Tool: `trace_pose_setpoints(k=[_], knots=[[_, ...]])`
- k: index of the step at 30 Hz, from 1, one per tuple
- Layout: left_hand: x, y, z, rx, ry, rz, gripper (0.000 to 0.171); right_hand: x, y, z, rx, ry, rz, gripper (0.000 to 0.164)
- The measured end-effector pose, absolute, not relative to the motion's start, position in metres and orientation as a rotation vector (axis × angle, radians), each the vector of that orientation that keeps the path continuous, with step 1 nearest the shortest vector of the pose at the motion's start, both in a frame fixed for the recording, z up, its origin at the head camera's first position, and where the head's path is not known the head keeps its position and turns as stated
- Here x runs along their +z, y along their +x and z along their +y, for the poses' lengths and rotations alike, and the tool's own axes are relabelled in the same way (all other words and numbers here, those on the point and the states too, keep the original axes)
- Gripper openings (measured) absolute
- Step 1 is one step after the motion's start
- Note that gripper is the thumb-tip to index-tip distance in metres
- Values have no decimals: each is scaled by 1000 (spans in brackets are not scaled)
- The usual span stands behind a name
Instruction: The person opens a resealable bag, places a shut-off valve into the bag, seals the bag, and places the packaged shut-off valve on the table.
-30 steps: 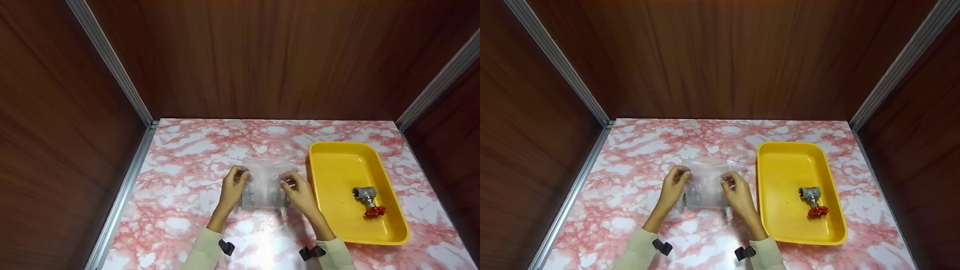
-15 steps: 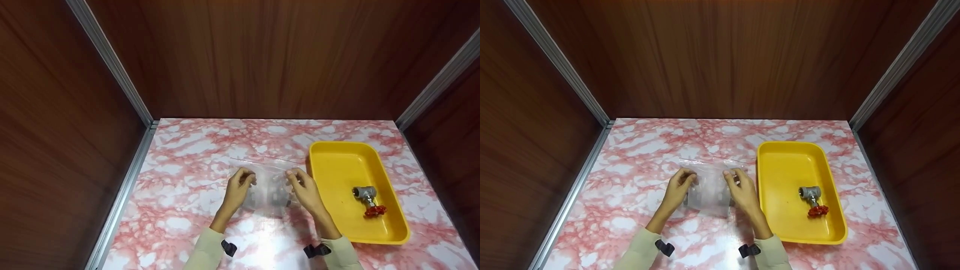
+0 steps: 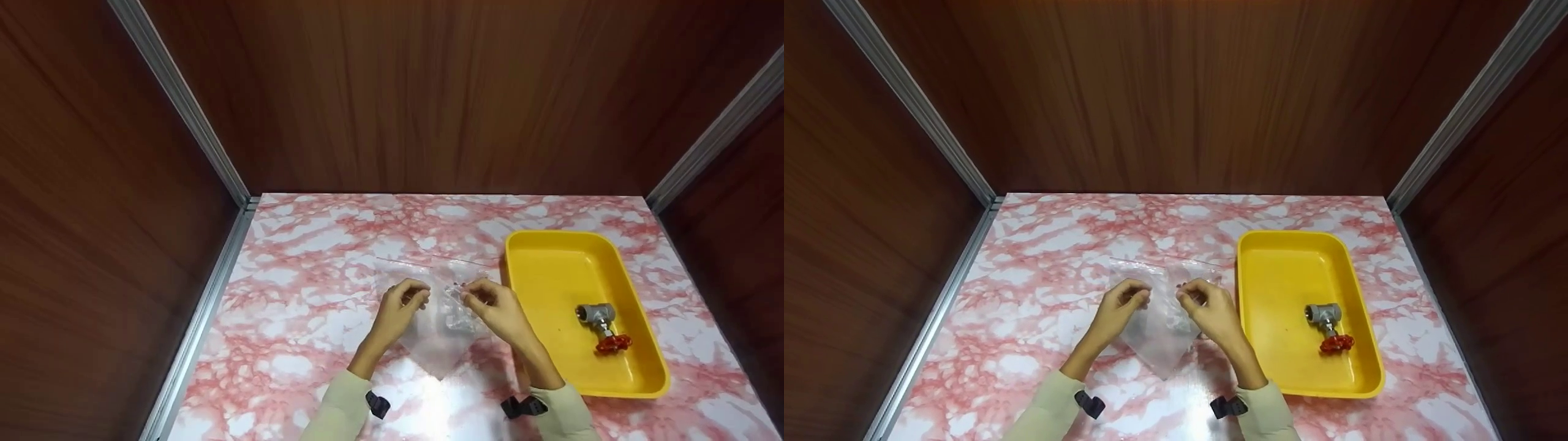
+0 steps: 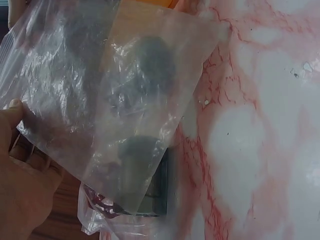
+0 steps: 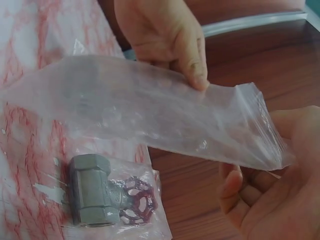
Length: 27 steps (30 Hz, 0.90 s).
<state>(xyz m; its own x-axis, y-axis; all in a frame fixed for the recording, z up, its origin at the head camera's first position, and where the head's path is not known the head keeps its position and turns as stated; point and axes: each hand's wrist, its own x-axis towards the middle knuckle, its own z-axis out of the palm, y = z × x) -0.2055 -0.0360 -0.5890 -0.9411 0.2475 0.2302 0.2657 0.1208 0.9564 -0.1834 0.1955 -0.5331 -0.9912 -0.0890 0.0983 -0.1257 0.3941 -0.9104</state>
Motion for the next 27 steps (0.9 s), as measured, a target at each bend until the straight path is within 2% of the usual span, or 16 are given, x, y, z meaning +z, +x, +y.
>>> trace_pose_setpoints(k=[6, 11, 18, 27], knots=[[-589, -209, -30, -1901, -530, -2337, 18, -533, -181, 198, 1727, 256, -2654, 5], [-586, -208, -24, -1717, -465, -2314, 21, -537, -181, 197, 1690, 188, -2630, 4], [-578, -199, -18, -1687, -533, -2297, 5, -545, -176, 187, 1804, 81, -2580, 6], [-572, -190, -12, -1798, -589, -2500, 18, -555, -171, 172, 1911, 140, -2595, 8]])
